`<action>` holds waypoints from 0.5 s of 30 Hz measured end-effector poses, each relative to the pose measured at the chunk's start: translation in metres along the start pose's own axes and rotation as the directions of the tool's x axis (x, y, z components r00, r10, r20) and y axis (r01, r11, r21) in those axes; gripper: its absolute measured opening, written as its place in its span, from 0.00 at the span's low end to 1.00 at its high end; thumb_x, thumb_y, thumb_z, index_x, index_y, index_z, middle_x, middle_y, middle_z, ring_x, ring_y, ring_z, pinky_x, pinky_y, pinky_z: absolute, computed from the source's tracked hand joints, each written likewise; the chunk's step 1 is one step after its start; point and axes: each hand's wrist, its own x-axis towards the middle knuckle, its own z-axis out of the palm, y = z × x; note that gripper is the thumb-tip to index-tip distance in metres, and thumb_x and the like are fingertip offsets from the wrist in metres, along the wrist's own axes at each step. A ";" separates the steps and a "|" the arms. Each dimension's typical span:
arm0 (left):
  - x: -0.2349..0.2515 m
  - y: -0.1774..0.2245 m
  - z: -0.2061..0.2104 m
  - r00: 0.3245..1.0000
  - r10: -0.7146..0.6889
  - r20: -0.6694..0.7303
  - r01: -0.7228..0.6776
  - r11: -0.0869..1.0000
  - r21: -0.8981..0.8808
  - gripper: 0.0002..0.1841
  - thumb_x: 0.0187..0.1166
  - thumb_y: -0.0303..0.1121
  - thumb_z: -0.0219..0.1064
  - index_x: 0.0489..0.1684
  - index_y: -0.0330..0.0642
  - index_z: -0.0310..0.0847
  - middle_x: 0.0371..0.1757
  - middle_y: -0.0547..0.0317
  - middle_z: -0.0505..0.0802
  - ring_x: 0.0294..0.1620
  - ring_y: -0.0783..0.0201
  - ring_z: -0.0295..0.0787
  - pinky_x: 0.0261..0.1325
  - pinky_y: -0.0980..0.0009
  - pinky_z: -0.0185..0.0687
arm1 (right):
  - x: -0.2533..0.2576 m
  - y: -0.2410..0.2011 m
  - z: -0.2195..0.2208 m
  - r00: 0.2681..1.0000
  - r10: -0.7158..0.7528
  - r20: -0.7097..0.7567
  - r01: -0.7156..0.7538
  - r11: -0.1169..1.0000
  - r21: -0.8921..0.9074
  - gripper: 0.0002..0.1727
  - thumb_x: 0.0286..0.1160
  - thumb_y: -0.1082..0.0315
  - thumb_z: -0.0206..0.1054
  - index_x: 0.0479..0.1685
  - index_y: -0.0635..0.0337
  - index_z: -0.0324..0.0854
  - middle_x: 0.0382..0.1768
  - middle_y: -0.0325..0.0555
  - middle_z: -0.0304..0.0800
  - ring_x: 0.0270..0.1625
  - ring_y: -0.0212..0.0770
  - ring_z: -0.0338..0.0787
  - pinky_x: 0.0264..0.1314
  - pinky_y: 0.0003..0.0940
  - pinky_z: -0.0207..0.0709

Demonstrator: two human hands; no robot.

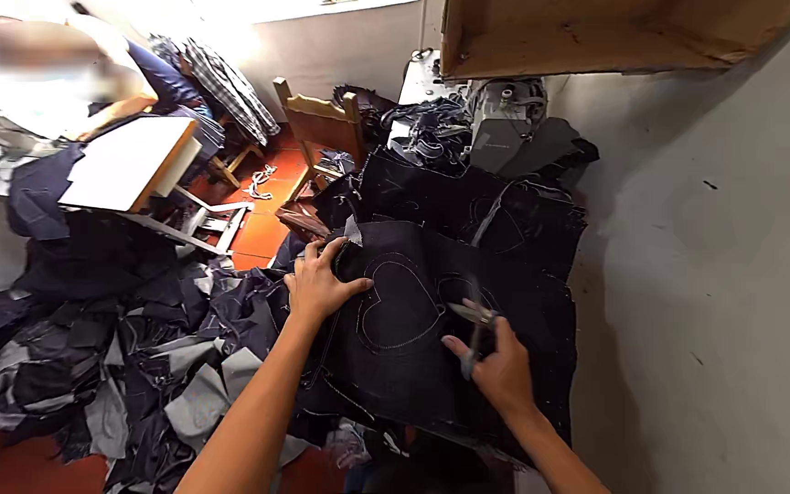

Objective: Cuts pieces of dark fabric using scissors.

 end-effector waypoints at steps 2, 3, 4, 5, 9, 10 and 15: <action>0.019 0.016 0.010 0.987 -0.106 0.125 0.093 0.990 0.104 0.51 0.45 0.72 0.83 0.82 0.76 0.74 0.84 0.47 0.73 0.78 0.32 0.70 0.64 0.21 0.65 | -0.002 0.011 -0.022 1.000 0.029 -0.006 -0.029 0.998 -0.061 0.49 0.58 0.35 0.78 0.67 0.72 0.79 0.64 0.58 0.91 0.64 0.54 0.90 0.66 0.54 0.83; 0.031 0.021 0.012 0.974 -0.134 0.184 0.108 0.983 0.148 0.52 0.45 0.73 0.83 0.82 0.76 0.72 0.85 0.47 0.72 0.79 0.32 0.69 0.65 0.21 0.65 | -0.001 0.025 -0.022 1.000 0.018 0.002 -0.018 0.990 -0.136 0.50 0.58 0.34 0.77 0.67 0.73 0.79 0.66 0.60 0.89 0.67 0.58 0.89 0.69 0.57 0.81; 0.041 0.023 0.013 0.964 -0.147 0.223 0.110 0.979 0.171 0.54 0.43 0.73 0.83 0.83 0.75 0.71 0.85 0.45 0.72 0.79 0.31 0.68 0.66 0.20 0.64 | -0.001 0.043 -0.016 1.000 -0.025 0.005 0.026 0.975 -0.221 0.49 0.59 0.34 0.76 0.65 0.73 0.80 0.66 0.62 0.88 0.68 0.62 0.88 0.70 0.62 0.78; 0.046 0.024 0.014 0.958 -0.153 0.244 0.112 0.978 0.177 0.55 0.42 0.73 0.83 0.84 0.74 0.70 0.85 0.44 0.72 0.80 0.31 0.67 0.68 0.21 0.63 | -0.002 0.062 -0.010 0.995 -0.102 -0.005 0.096 0.944 -0.315 0.46 0.61 0.32 0.73 0.62 0.71 0.83 0.66 0.61 0.89 0.66 0.62 0.89 0.70 0.63 0.77; 0.030 0.010 0.004 0.984 -0.096 0.151 0.090 0.995 0.041 0.62 0.39 0.73 0.84 0.89 0.72 0.63 0.85 0.52 0.73 0.79 0.39 0.70 0.69 0.26 0.63 | 0.000 0.069 -0.017 0.997 -0.070 -0.035 0.054 0.942 -0.332 0.44 0.59 0.37 0.76 0.63 0.72 0.83 0.67 0.64 0.88 0.68 0.68 0.86 0.72 0.67 0.73; 0.024 0.003 0.002 0.988 -0.077 0.131 0.080 0.997 -0.018 0.64 0.39 0.73 0.85 0.91 0.68 0.61 0.86 0.54 0.73 0.79 0.41 0.70 0.70 0.28 0.64 | -0.003 0.069 -0.023 0.999 0.007 -0.051 -0.022 0.954 -0.298 0.45 0.56 0.40 0.79 0.64 0.74 0.82 0.68 0.66 0.87 0.69 0.71 0.85 0.73 0.70 0.71; 0.032 0.002 -0.008 0.954 -0.147 0.262 0.157 0.987 -0.018 0.67 0.39 0.73 0.85 0.91 0.55 0.62 0.87 0.52 0.71 0.83 0.41 0.67 0.76 0.26 0.59 | 0.010 0.076 -0.051 0.949 0.316 -0.015 -0.308 0.910 -0.279 0.45 0.50 0.52 0.89 0.68 0.73 0.77 0.59 0.74 0.87 0.64 0.72 0.85 0.67 0.72 0.73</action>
